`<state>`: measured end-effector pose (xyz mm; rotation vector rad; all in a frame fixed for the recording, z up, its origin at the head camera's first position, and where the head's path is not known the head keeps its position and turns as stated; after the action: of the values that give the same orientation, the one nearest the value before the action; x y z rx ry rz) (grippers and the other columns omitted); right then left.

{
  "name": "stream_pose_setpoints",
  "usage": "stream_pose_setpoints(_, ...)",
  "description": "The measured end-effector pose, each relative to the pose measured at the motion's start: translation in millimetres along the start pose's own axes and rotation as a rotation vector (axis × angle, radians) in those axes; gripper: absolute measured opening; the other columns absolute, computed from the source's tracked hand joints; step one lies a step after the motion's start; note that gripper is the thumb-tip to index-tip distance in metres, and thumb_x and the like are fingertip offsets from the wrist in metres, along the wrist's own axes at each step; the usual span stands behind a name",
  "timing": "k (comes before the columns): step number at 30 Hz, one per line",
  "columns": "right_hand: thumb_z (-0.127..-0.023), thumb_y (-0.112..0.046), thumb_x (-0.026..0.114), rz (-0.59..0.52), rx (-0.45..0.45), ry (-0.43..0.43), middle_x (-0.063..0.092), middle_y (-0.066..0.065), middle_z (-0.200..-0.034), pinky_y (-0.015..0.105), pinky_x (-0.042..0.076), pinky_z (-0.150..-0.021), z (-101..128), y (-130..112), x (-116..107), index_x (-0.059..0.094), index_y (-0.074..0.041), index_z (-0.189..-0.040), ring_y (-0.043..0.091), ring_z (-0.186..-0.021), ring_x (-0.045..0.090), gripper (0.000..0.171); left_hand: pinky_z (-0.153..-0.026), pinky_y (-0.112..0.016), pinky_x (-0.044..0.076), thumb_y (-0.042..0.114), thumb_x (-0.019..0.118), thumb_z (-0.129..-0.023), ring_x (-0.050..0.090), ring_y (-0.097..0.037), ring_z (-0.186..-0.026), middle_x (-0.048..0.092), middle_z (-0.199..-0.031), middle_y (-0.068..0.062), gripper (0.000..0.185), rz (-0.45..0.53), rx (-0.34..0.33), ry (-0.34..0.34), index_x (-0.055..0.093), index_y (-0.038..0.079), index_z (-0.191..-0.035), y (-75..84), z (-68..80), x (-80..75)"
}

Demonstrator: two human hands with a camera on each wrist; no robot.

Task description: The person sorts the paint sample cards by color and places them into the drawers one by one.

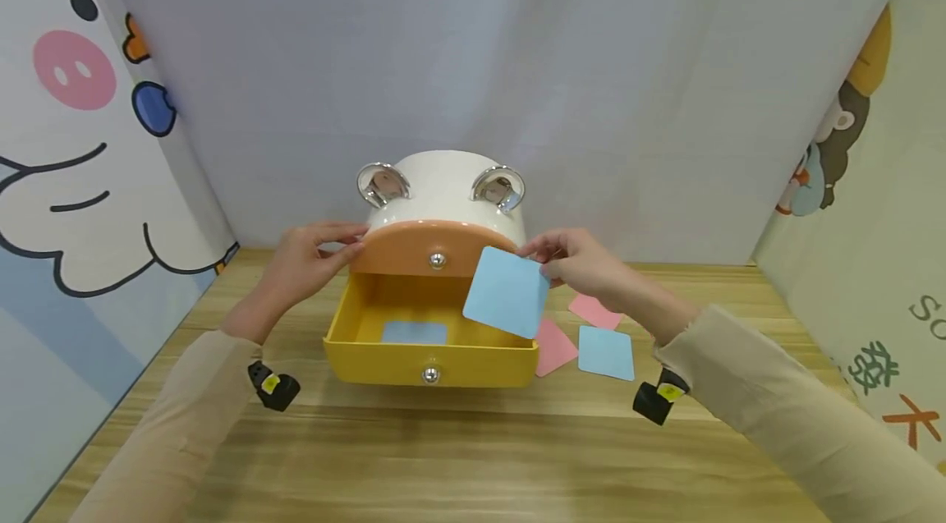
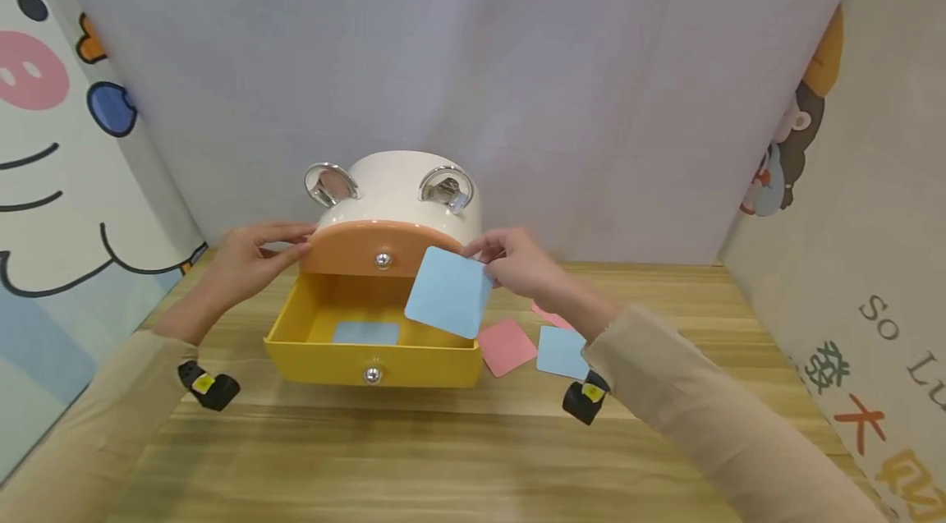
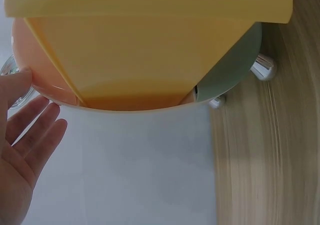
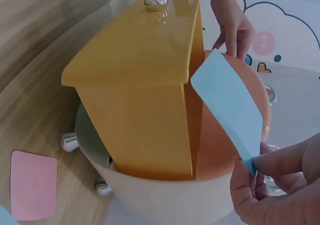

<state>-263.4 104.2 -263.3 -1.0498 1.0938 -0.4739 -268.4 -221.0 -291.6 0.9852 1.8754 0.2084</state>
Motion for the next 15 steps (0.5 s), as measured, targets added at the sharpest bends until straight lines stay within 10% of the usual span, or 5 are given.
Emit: stream_pose_setpoints(15, -0.084, 0.012, 0.042, 0.039, -0.071, -0.031, 0.054, 0.012, -0.090, 0.024, 0.046, -0.065, -8.7, 4.7, 31.9, 0.062, 0.006, -0.105, 0.019, -0.076, 0.047, 0.029, -0.067, -0.038, 0.056, 0.012, 0.063, -0.086, 0.062, -0.031, -0.093, 0.063, -0.110, -0.016, 0.026, 0.009, -0.004, -0.004, 0.066, 0.001, -0.109, -2.3, -0.4, 1.1)
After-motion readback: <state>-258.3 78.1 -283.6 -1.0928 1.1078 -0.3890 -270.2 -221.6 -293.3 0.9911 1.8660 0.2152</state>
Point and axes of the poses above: each hand's wrist, its own z-axis away from the middle knuckle, its own x-axis out of the palm, y = z × x, the point moved 3 cm from there along -z, towards the middle knuckle
